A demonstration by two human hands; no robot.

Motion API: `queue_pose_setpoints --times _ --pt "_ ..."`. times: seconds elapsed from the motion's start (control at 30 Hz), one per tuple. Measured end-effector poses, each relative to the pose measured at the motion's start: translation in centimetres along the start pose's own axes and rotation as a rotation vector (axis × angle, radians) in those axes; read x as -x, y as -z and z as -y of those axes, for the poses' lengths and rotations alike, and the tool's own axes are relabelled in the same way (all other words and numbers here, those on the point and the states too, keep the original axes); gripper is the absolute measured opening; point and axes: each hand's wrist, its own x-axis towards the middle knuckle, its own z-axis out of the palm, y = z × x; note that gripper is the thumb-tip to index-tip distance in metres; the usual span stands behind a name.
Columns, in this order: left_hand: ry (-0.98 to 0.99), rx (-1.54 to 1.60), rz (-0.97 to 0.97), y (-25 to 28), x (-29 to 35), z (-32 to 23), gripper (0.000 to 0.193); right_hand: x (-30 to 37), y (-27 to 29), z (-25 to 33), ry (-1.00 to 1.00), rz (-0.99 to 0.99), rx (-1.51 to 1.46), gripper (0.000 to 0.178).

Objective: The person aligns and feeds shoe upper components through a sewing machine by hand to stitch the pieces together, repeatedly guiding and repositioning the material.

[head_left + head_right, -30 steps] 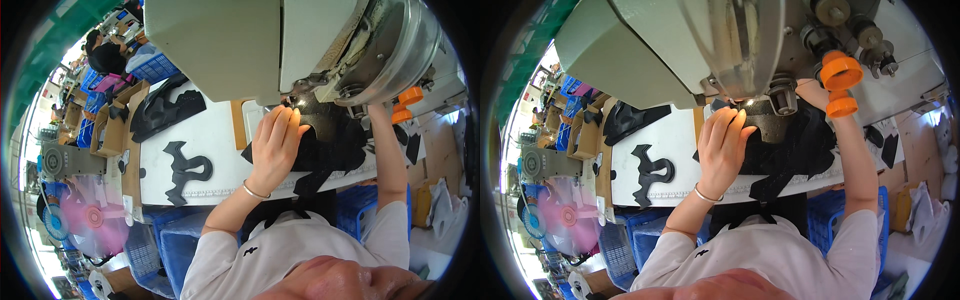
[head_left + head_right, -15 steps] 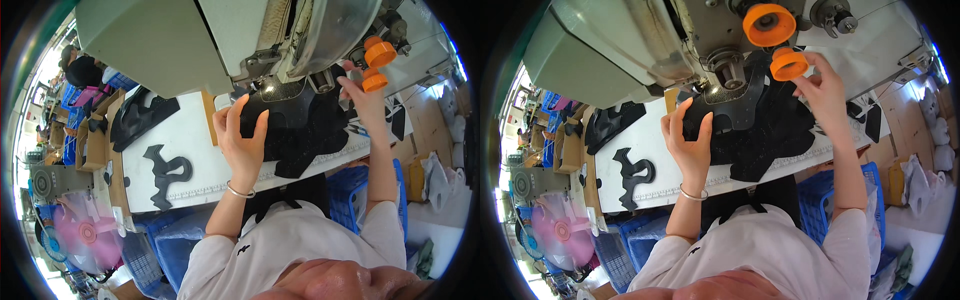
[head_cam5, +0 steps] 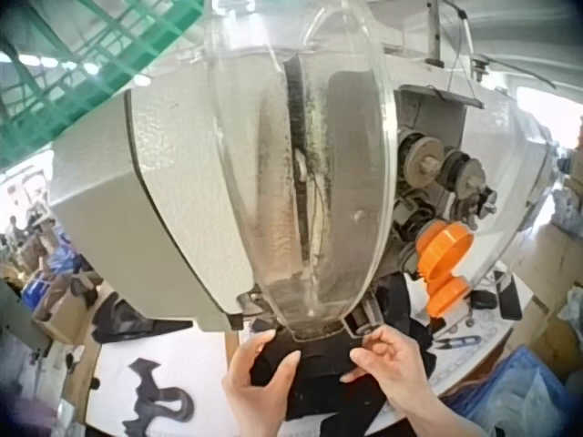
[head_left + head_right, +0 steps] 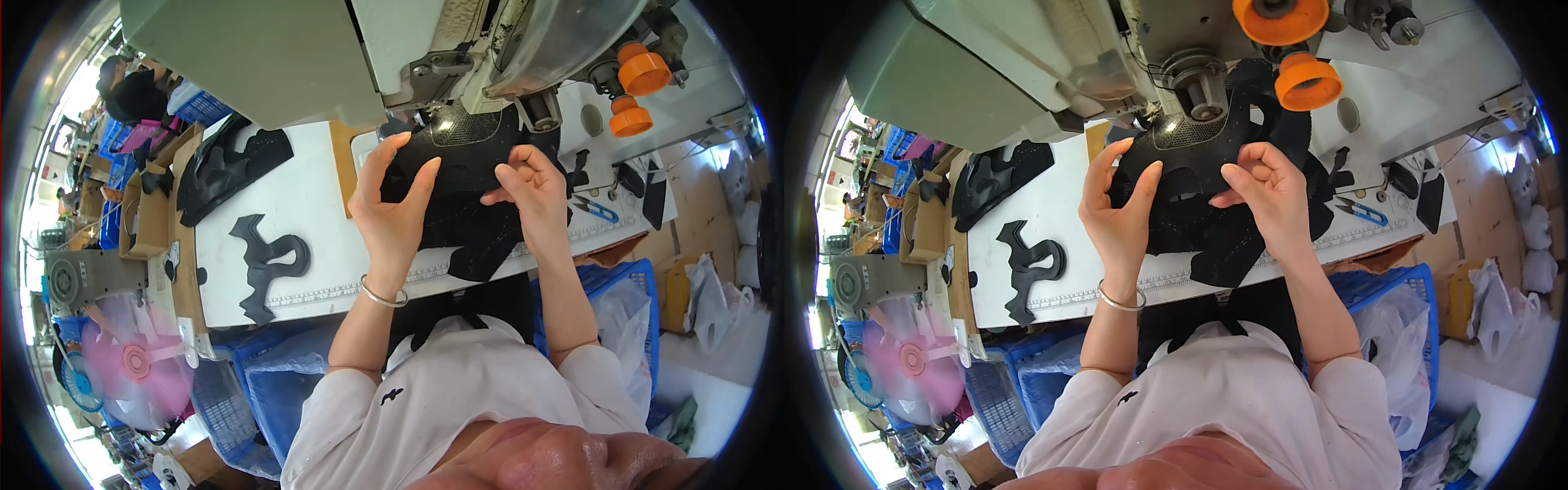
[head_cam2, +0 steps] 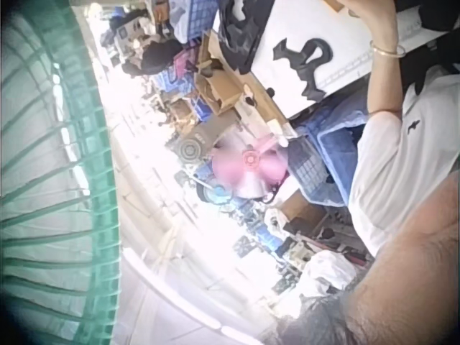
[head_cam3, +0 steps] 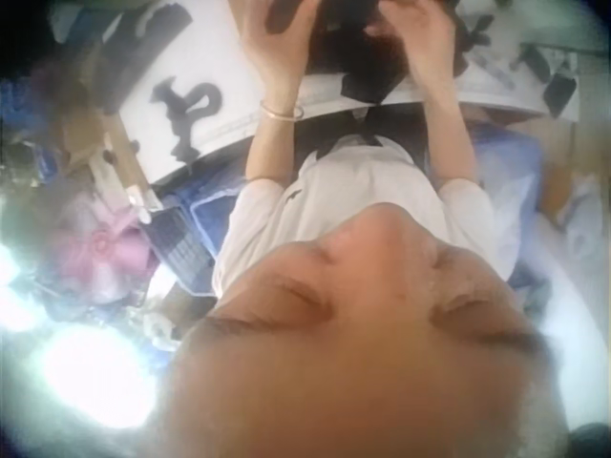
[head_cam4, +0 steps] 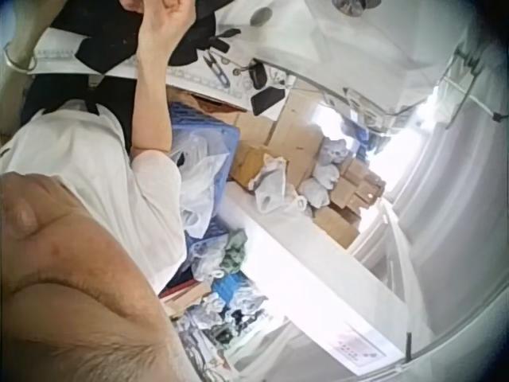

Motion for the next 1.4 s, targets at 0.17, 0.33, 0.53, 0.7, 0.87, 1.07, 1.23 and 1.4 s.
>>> queue_pose_setpoints --times 0.17,0.33,0.53,0.7,0.87,1.07,1.23,1.4 --pt "0.047 0.05 0.038 0.2 -0.4 0.0 0.032 -0.3 0.4 0.1 0.029 0.012 0.056 0.011" --pt "0.067 0.085 0.006 0.1 -0.4 0.1 0.031 -0.5 0.1 -0.3 0.081 0.029 0.047 0.012" --pt "0.097 0.101 0.009 0.3 -0.4 -0.5 0.03 0.0 -1.2 -0.4 0.246 -0.073 -0.02 0.029" --pt "0.069 0.067 -0.008 0.1 -0.4 -0.7 0.029 -0.3 -0.9 -0.1 0.25 -0.014 0.086 0.032" --pt "-0.234 -0.419 -0.159 -0.4 0.1 -0.4 0.031 -0.7 -0.6 0.6 0.239 -0.031 0.187 0.027" --pt "-0.811 -0.748 0.153 -0.9 0.2 -2.7 0.038 -1.8 0.2 1.5 0.162 0.012 0.204 0.025" --pt "-0.853 -1.108 0.14 -2.7 0.9 -4.7 0.028 -1.9 -0.2 2.7 0.126 0.038 0.183 0.026" --pt "-0.905 -1.178 0.123 -3.3 0.6 -4.8 0.032 -2.4 0.1 3.6 0.096 0.06 0.271 0.031"
